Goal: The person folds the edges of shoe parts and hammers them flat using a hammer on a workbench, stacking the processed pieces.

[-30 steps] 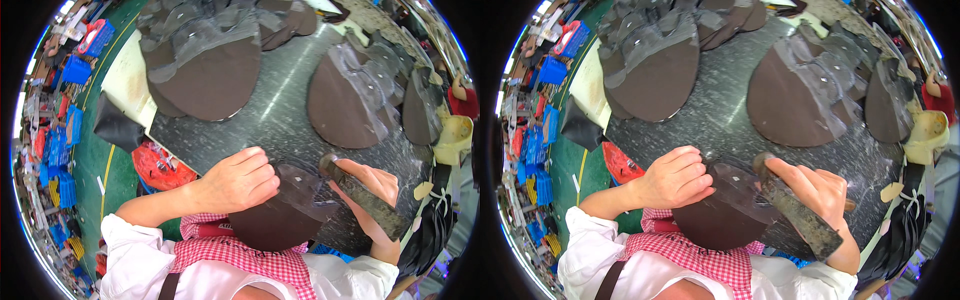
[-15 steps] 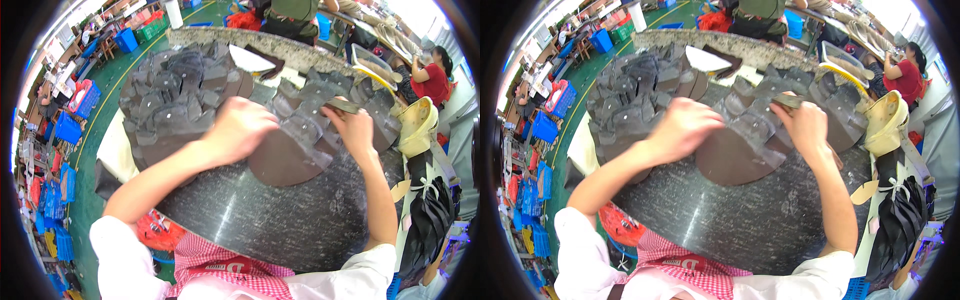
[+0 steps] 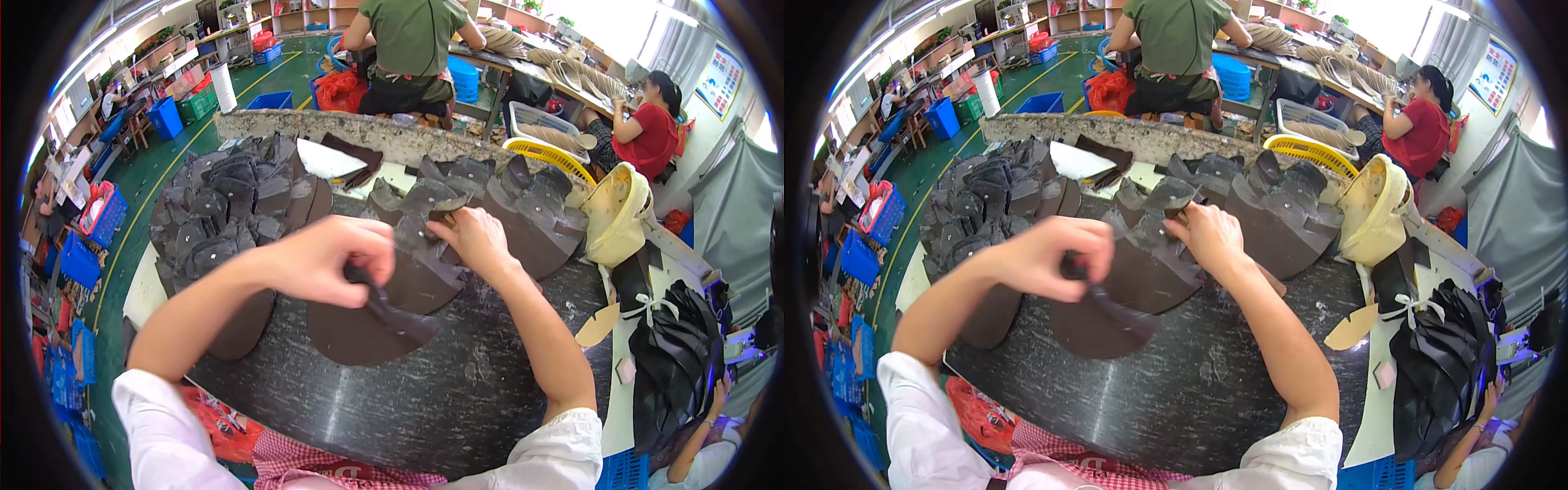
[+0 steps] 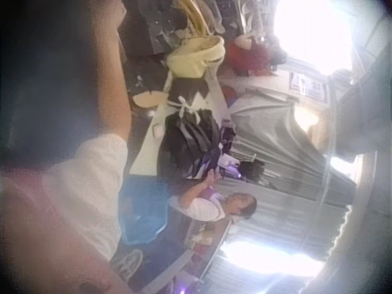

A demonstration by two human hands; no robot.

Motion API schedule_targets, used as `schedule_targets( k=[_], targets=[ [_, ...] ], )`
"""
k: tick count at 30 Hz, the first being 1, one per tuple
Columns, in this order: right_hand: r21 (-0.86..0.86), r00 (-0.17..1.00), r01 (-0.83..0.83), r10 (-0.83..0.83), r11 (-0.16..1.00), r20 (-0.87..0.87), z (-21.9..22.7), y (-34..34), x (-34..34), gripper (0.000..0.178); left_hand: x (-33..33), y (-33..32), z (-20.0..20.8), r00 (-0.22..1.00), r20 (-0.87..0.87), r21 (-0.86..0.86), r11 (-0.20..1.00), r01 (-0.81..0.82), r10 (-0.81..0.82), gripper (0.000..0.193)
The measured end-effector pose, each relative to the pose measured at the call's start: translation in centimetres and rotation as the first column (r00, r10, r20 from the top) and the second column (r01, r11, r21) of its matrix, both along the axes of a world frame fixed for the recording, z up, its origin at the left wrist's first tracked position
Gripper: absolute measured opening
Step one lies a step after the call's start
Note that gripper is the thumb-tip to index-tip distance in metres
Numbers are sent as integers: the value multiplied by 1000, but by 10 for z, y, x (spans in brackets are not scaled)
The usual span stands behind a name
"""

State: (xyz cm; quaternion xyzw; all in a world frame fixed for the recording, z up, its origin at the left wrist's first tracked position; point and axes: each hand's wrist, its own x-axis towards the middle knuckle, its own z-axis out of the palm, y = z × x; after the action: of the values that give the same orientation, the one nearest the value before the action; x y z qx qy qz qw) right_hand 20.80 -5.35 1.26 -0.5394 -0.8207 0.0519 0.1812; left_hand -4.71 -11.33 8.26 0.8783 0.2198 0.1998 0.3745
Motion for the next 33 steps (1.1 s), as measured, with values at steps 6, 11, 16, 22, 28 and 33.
schedule_targets(
  k=[6,11,16,22,28,33],
  targets=[
    [84,992,62,-71,994,104,-3,-12,2,28,-49,-116,31,896,192,-691,704,-167,401,26],
    [252,981,-157,180,955,-71,5,-74,-17,17,-50,-161,-84,916,-100,108,919,-379,389,26],
    [-284,801,-478,280,831,-529,40,-175,-47,18,-56,-156,-97,913,-29,140,906,-399,407,31],
    [-371,833,-553,506,746,-223,24,-202,-55,27,-55,-142,-95,948,-37,88,946,-312,316,24],
    [-309,860,-508,494,804,-130,22,-219,-53,33,-60,-109,-100,997,-11,384,920,77,-79,15],
    [-303,899,-429,368,851,-240,32,-212,-54,29,-58,-122,-107,998,-51,674,735,67,-44,16]
  ],
)
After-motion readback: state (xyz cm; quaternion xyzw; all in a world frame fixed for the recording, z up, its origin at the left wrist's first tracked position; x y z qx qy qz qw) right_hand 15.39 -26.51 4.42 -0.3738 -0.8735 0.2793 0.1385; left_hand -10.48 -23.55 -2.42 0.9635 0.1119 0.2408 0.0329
